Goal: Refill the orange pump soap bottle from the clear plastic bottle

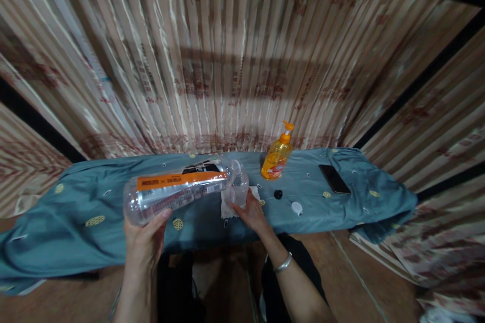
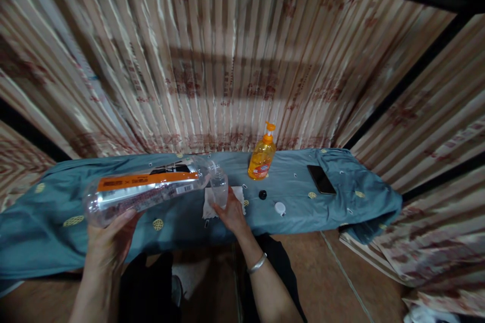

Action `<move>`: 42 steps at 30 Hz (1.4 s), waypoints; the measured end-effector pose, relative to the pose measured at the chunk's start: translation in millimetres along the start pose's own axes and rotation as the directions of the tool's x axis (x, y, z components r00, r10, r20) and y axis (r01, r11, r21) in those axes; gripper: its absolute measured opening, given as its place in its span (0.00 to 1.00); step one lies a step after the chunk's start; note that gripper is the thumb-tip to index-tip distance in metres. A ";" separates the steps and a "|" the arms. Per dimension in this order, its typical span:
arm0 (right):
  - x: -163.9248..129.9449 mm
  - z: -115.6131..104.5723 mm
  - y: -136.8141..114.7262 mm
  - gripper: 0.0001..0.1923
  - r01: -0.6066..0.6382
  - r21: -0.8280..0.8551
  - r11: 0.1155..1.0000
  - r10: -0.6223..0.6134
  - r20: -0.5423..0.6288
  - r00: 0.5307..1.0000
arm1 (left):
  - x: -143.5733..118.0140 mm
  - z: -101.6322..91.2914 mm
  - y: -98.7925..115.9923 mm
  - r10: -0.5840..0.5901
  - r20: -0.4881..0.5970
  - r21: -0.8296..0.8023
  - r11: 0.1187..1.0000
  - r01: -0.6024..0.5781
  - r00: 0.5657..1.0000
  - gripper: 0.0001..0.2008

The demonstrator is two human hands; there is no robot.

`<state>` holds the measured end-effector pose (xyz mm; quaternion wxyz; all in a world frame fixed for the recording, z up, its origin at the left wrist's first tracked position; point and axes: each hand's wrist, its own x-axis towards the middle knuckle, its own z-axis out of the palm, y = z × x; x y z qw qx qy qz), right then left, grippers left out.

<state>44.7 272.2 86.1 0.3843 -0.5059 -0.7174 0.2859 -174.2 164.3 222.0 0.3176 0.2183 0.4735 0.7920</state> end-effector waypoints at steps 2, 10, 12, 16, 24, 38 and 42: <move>0.3 1.5 2.6 0.33 0.015 0.003 1.000 -0.015 -0.004 1.000 | -0.4 0.5 0.4 0.000 0.004 0.005 1.000 0.000 1.000 0.41; 0.3 1.5 2.7 0.32 0.012 0.014 1.000 -0.012 0.005 1.000 | 0.0 3.9 0.8 0.008 -0.025 -0.022 1.000 -0.009 1.000 0.40; 0.3 1.1 1.8 0.33 0.016 0.017 1.000 -0.016 0.001 1.000 | -0.2 3.6 0.9 0.022 -0.020 -0.013 1.000 -0.022 1.000 0.40; 0.8 1.1 1.3 0.32 0.006 0.018 1.000 -0.006 0.004 1.000 | -1.3 3.1 1.7 0.028 -0.019 0.001 1.000 -0.028 0.999 0.41; 0.5 1.1 0.6 0.30 0.025 0.013 1.000 -0.024 -0.020 0.999 | 1.1 0.2 -3.5 0.056 -0.011 -0.034 0.998 -0.056 0.998 0.44; 0.3 2.0 5.5 0.29 0.032 0.025 0.999 -0.031 -0.012 0.999 | 0.8 -1.6 -5.0 0.015 -0.017 -0.074 0.997 -0.016 1.000 0.45; 0.1 2.1 4.2 0.29 0.001 0.013 1.000 -0.001 -0.018 1.000 | 1.9 -1.9 -5.7 -0.001 -0.035 -0.081 0.997 -0.002 0.999 0.45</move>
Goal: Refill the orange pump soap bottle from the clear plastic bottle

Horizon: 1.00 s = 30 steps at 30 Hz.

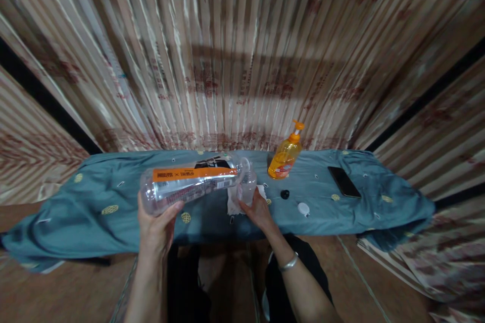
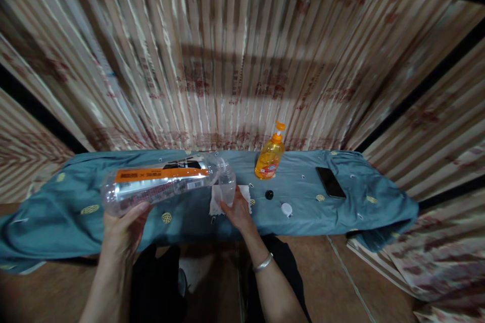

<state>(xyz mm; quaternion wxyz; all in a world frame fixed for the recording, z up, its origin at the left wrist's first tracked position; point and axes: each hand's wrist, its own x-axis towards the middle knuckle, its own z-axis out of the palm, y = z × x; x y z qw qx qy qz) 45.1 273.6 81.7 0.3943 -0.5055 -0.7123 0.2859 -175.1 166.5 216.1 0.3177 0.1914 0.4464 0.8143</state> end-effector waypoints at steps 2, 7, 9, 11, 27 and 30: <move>0.1 -0.3 -1.1 0.29 -0.005 -0.007 1.000 0.005 0.000 1.000 | 0.7 -0.6 -0.5 -0.011 -0.006 -0.007 1.000 0.011 1.000 0.47; 0.2 -0.9 -3.2 0.30 -0.018 -0.029 0.999 0.019 0.020 1.000 | 0.8 -3.5 -0.9 -0.004 0.007 0.017 1.000 0.004 1.000 0.45; 0.0 -0.9 -3.2 0.30 -0.021 -0.027 0.999 0.021 0.014 1.000 | 0.3 -4.3 -0.6 0.005 0.026 0.019 1.000 -0.006 1.000 0.44; -0.3 -0.8 -2.6 0.30 -0.011 -0.015 1.000 0.011 0.010 1.000 | -0.2 -4.4 -0.2 0.007 0.044 0.022 1.000 -0.008 0.999 0.44; -0.2 -2.0 -6.8 0.30 -0.002 0.012 1.000 0.002 0.018 1.000 | -1.5 -2.2 2.1 -0.004 0.000 0.043 0.999 0.004 1.000 0.40; -0.6 -2.0 -6.4 0.29 0.003 0.015 1.000 -0.003 0.011 1.000 | -1.5 -2.2 1.4 0.006 0.008 0.033 0.999 -0.007 1.000 0.42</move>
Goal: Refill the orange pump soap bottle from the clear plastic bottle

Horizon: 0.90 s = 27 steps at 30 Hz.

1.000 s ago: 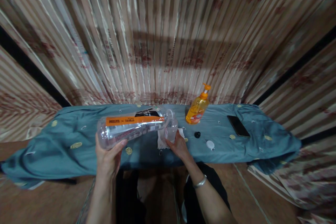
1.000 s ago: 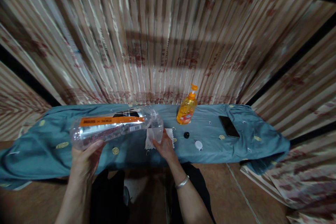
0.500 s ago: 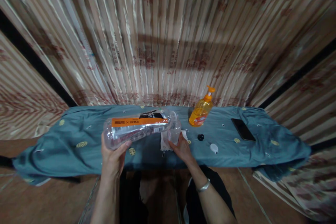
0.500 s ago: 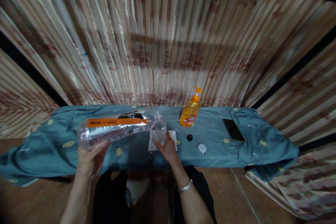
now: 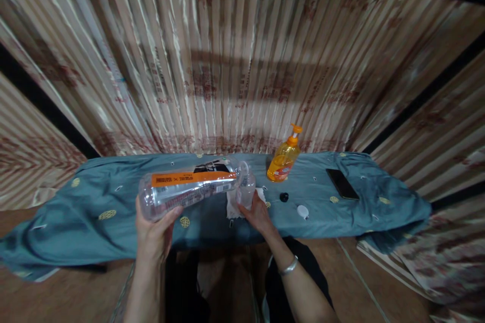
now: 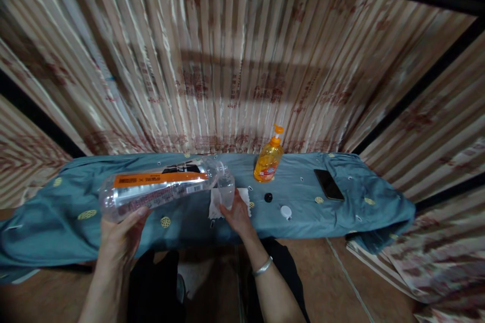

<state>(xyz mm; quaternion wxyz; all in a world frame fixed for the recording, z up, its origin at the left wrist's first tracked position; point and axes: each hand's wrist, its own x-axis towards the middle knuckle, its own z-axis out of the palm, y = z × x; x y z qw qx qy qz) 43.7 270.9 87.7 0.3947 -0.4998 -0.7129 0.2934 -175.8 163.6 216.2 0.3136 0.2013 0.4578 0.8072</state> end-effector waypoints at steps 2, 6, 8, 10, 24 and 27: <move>-0.1 -0.3 0.3 0.28 0.005 0.003 1.000 -0.005 -0.003 1.000 | 0.3 0.4 -0.1 0.015 0.010 -0.008 1.000 -0.015 1.000 0.43; 0.2 -1.2 1.4 0.29 0.009 -0.012 1.000 -0.009 0.010 1.000 | 0.6 2.4 1.4 0.013 0.000 -0.014 1.000 -0.013 1.000 0.43; 0.3 -1.6 1.9 0.30 0.001 -0.035 0.999 0.000 0.016 1.000 | -0.1 3.5 2.8 0.008 0.005 -0.003 1.000 -0.008 1.000 0.42; 0.3 -1.9 2.2 0.30 0.000 -0.047 0.999 0.000 0.016 1.000 | -1.0 4.5 4.0 0.016 0.018 0.009 1.000 -0.016 1.000 0.41; 1.0 -3.2 1.3 0.30 -0.009 -0.031 0.999 0.009 0.021 1.000 | -1.3 2.7 2.1 0.012 0.010 0.001 1.000 -0.012 1.000 0.43; 1.1 -2.8 1.3 0.30 0.001 -0.036 0.999 -0.001 0.001 1.000 | 0.2 0.0 -1.3 0.028 0.018 0.016 0.999 -0.029 0.999 0.42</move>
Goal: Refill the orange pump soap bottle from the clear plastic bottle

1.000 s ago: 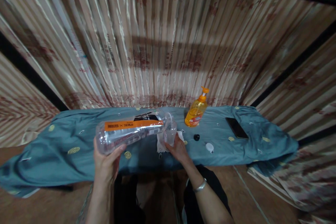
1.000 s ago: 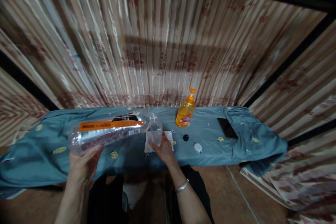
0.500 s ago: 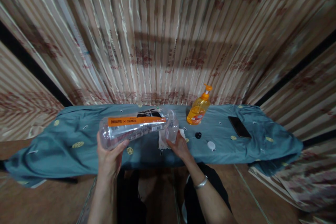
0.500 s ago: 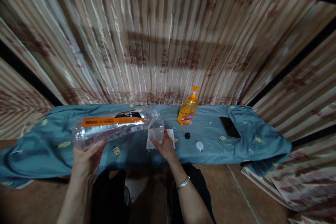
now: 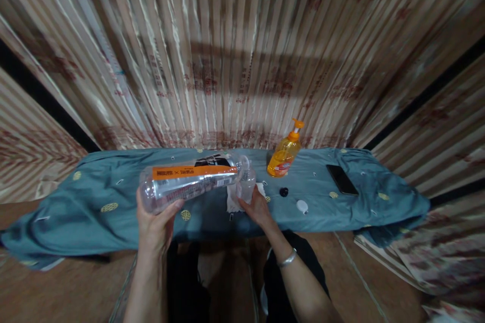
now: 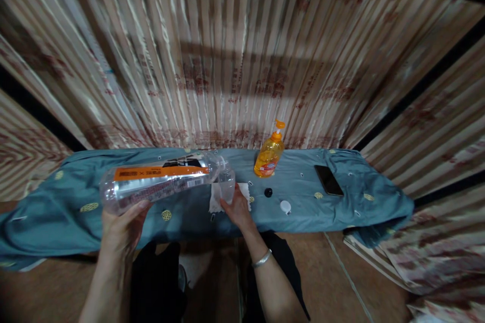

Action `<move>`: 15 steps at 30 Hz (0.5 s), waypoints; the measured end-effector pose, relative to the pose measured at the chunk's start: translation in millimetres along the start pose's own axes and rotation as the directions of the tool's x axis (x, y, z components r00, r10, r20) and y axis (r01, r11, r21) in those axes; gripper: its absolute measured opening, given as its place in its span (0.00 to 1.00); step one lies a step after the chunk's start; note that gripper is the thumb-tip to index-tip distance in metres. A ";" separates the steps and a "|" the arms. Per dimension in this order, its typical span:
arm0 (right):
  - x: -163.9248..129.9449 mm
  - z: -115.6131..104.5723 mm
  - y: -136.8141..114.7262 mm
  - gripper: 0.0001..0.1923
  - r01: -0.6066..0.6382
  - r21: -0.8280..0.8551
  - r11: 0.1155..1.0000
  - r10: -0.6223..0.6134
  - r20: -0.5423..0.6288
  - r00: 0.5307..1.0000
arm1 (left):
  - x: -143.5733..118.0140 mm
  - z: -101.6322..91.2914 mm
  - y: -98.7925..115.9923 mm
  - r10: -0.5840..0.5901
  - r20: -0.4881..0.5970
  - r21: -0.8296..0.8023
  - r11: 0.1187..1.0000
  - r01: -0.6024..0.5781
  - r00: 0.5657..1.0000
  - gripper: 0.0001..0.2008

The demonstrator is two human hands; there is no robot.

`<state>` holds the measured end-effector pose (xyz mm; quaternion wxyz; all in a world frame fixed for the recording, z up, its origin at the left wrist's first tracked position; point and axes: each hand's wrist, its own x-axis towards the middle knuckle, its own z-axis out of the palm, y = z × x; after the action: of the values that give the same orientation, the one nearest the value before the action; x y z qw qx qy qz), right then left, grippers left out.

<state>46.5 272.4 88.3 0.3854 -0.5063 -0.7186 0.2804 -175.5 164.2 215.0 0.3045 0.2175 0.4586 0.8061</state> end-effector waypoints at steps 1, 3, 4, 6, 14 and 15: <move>0.0 0.6 0.2 0.30 0.007 0.005 1.000 -0.007 -0.004 1.000 | 0.5 -0.9 -1.4 0.011 0.006 0.005 1.000 -0.011 1.000 0.41; -0.1 2.0 0.7 0.29 0.019 0.017 1.000 -0.018 -0.011 1.000 | 1.3 -2.1 -3.7 0.030 0.024 0.010 0.999 -0.030 0.999 0.40; 0.0 2.7 1.1 0.29 0.022 0.020 1.000 -0.021 -0.014 1.000 | 1.5 -2.3 -4.2 0.034 0.030 0.010 0.999 -0.034 0.999 0.40; 0.1 3.6 1.7 0.29 0.022 0.019 1.000 -0.022 -0.014 1.000 | 1.3 -1.6 -3.7 0.033 0.029 0.004 0.999 -0.033 0.999 0.40; -0.1 1.9 0.6 0.30 -0.002 0.014 1.000 0.002 0.000 1.000 | -1.2 1.8 1.9 0.007 0.014 -0.004 1.000 -0.007 1.000 0.44; -0.2 1.9 0.2 0.30 0.000 0.021 1.000 0.000 -0.002 1.000 | -1.0 1.5 1.3 0.016 0.022 -0.004 1.000 -0.016 1.000 0.43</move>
<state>45.1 272.2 87.1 0.3916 -0.5025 -0.7153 0.2874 -174.2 163.9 216.8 0.3036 0.2293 0.4519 0.8068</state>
